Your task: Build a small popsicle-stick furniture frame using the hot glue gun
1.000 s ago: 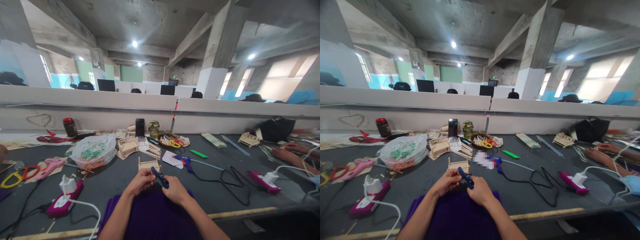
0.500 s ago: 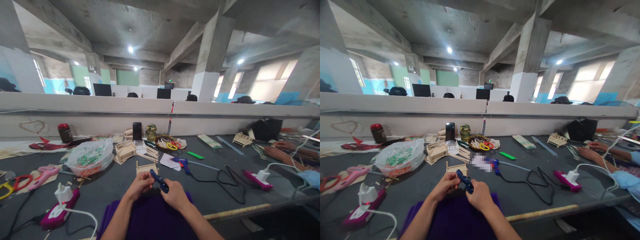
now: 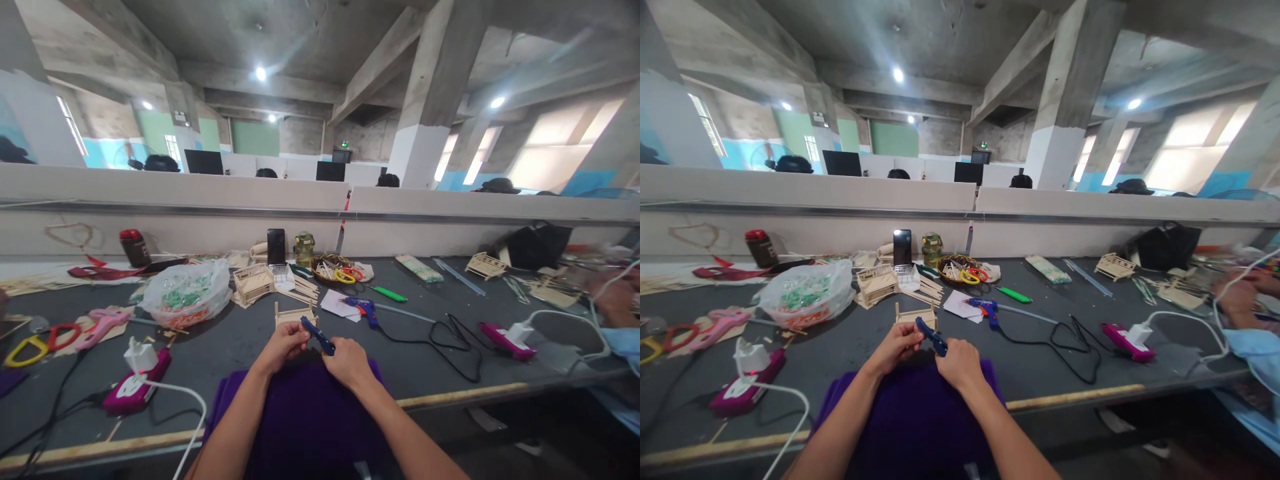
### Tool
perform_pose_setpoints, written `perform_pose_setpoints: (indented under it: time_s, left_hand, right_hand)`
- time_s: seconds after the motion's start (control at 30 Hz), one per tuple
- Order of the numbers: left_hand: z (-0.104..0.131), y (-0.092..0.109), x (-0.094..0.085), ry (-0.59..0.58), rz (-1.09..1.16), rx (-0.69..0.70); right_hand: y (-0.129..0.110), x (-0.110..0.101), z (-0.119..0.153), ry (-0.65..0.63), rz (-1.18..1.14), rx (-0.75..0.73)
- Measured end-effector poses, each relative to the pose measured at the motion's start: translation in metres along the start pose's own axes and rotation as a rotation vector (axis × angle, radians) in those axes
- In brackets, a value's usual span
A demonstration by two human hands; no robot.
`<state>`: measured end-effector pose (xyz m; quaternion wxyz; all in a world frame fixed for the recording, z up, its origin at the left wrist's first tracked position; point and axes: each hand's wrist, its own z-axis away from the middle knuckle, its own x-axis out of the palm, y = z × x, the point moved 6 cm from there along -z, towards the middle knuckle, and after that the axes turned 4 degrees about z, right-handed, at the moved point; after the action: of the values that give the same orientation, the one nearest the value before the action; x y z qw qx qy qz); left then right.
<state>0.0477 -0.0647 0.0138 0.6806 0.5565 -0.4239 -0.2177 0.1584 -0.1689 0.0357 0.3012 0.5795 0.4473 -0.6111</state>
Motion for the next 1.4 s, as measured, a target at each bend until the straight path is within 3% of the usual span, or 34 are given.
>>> perform_pose_setpoints:
  time_s: [0.63, 0.8, 0.97, 1.07, 1.17, 1.23, 1.33, 1.4]
  left_hand:
    - [0.001, 0.000, -0.002, -0.027, -0.009, -0.023]
    - [0.000, 0.006, -0.005, 0.025, 0.011, 0.010]
    - [-0.001, 0.020, -0.016, 0.196, 0.105, 0.139]
    - [-0.007, 0.036, -0.027, 0.274, 0.116, 0.252]
    - [-0.017, 0.059, -0.045, 0.351, 0.115, 0.377]
    - [-0.024, 0.075, -0.060, 0.439, 0.129, 0.451]
    - [-0.038, 0.093, -0.080, 0.554, 0.169, 0.514]
    - [-0.049, 0.098, -0.088, 0.597, 0.159, 0.525]
  right_hand:
    - [-0.001, 0.008, 0.009, 0.016, -0.005, 0.037]
    - [0.019, -0.013, 0.006, 0.160, -0.203, 0.059]
    - [0.068, -0.040, -0.032, 0.069, -0.239, 0.204]
    - [0.079, -0.042, -0.060, 0.005, -0.197, 0.160]
    - [0.077, -0.037, -0.083, 0.005, -0.123, 0.145]
    - [0.071, -0.037, -0.097, 0.071, -0.043, 0.151]
    - [0.049, -0.046, -0.126, 0.215, 0.068, 0.088]
    - [0.029, -0.049, -0.151, 0.244, 0.114, 0.009]
